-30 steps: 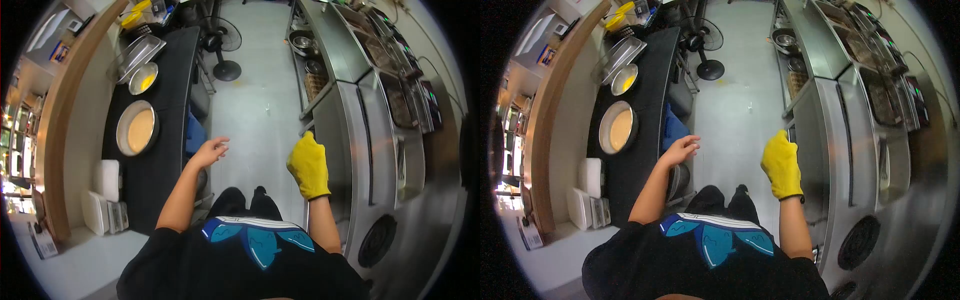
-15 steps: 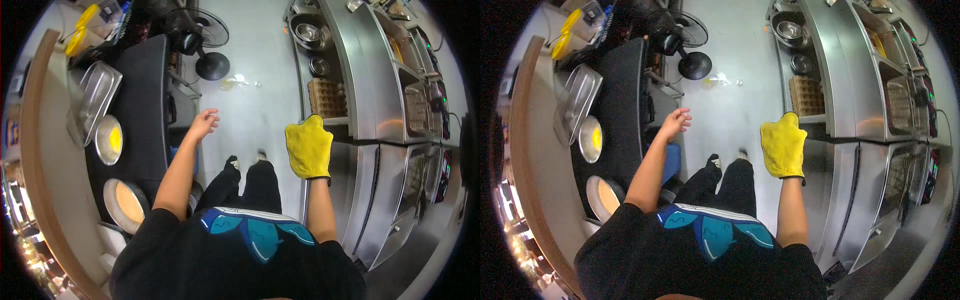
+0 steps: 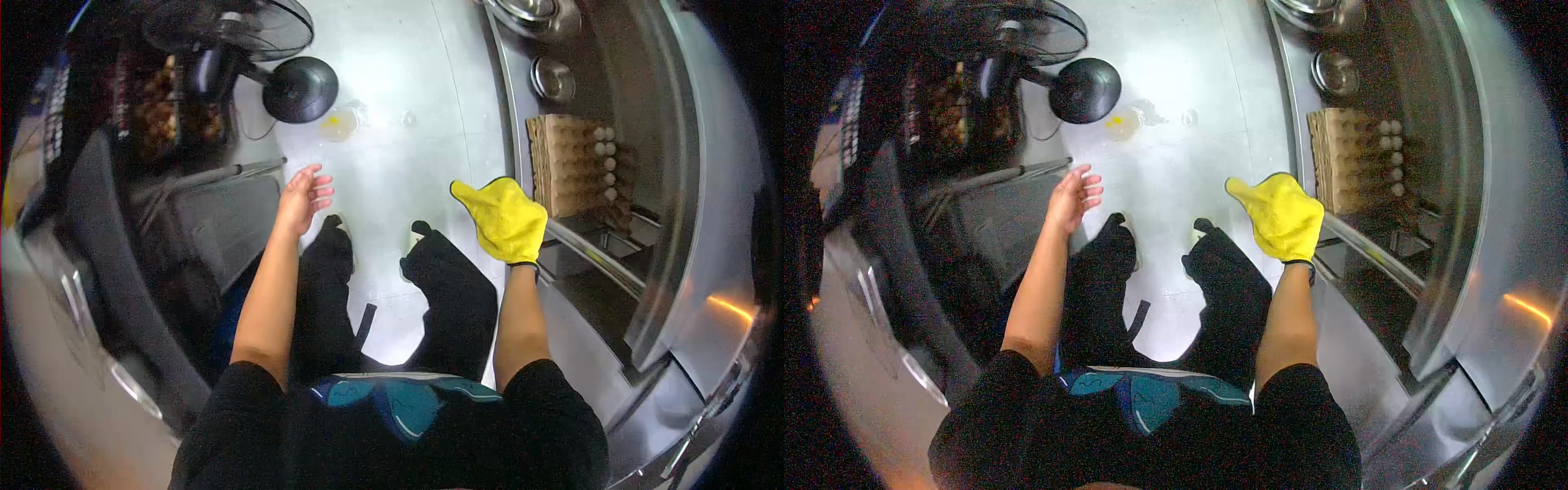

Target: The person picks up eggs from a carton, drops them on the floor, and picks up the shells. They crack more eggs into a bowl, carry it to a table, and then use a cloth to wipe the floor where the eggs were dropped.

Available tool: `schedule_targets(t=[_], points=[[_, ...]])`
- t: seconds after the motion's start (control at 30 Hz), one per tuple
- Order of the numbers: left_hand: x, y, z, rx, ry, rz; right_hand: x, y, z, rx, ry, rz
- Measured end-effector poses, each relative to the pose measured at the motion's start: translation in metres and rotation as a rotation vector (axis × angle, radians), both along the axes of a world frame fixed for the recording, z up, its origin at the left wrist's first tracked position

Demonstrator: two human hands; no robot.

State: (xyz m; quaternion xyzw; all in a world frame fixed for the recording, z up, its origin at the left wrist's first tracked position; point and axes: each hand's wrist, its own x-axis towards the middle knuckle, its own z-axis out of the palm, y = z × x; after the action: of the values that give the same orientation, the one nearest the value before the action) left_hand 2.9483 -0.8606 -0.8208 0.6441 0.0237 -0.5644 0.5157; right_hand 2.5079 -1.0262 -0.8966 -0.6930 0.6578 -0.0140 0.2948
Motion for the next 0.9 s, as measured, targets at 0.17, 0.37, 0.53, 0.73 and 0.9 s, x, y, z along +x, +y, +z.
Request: schedule_targets(t=[0.17, 0.37, 0.53, 0.73, 0.9], points=[[0.013, -0.051, -0.095, -0.113, 0.134, 0.055, 0.011, 0.024, -0.103, 0.051, 0.053, -0.076], [0.038, -0.090, -0.166, -0.293, 0.205, 0.057, 0.053, 0.070, -0.235, 0.089, 0.152, -0.154], [0.078, -0.122, -0.163, -0.722, 0.272, -0.014, 0.141, 0.109, -0.345, -0.149, 0.460, -0.335], [0.100, -0.128, -0.170, -0.968, 0.427, 0.012, 0.227, 0.082, -0.397, -0.134, 0.549, -0.679], [0.112, -0.114, -0.157, -0.961, 0.394, 0.074, 0.275, 0.005, -0.365, -0.237, 0.163, -0.193]])
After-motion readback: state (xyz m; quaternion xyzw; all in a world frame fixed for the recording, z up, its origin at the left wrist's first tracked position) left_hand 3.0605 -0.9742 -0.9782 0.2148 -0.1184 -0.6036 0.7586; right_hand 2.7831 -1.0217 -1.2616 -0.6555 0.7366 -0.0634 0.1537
